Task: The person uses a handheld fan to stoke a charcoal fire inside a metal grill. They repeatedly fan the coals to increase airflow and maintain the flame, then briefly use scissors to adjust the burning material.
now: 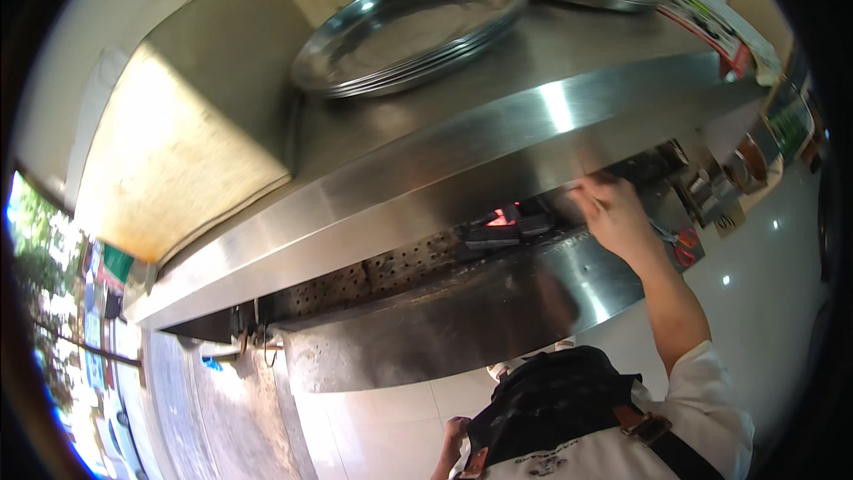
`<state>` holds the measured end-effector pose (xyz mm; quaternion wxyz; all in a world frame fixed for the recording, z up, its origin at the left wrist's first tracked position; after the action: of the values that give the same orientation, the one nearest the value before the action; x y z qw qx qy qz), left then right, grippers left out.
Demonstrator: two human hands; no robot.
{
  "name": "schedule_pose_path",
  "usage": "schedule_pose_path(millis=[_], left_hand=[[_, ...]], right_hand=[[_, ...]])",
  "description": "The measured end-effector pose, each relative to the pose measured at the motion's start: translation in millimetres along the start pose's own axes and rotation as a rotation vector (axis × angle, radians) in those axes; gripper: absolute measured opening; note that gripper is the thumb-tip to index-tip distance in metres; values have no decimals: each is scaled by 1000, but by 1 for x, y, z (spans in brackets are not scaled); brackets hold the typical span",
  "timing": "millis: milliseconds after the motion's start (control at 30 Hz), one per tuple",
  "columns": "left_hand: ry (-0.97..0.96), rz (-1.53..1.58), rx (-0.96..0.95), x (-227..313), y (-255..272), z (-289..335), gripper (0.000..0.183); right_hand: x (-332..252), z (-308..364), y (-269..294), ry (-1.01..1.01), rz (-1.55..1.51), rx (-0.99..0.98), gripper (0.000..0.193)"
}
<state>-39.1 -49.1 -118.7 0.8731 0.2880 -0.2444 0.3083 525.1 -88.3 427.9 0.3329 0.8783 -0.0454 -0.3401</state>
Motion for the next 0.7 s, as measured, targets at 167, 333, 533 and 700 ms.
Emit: schedule_pose_path(millis=[167,333,533,700], left_hand=[[182,117,29,-19,-7,8,23],[356,245,98,-47,-8,26,21],[433,212,98,-75,-17,49,22],[454,207,105,-88,-34,61,22]], right_hand=[[-52,27,-12,224,-450,-586,19],[-28,24,1,72,-83,-166,17],[2,8,-4,35,247,-203,17],[-49,30,-13,143,-340,-547,14]])
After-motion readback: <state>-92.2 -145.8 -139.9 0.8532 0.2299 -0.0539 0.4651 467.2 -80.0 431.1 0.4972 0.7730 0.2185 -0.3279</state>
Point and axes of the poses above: each hand's wrist, its own z-axis away from the middle knuckle, its own y-axis out of the back of the hand, x = y × z, the point moved 8 cm from there along -z, towards the middle knuckle, and after that the axes turned 8 degrees about x, right-handed, at the moved point
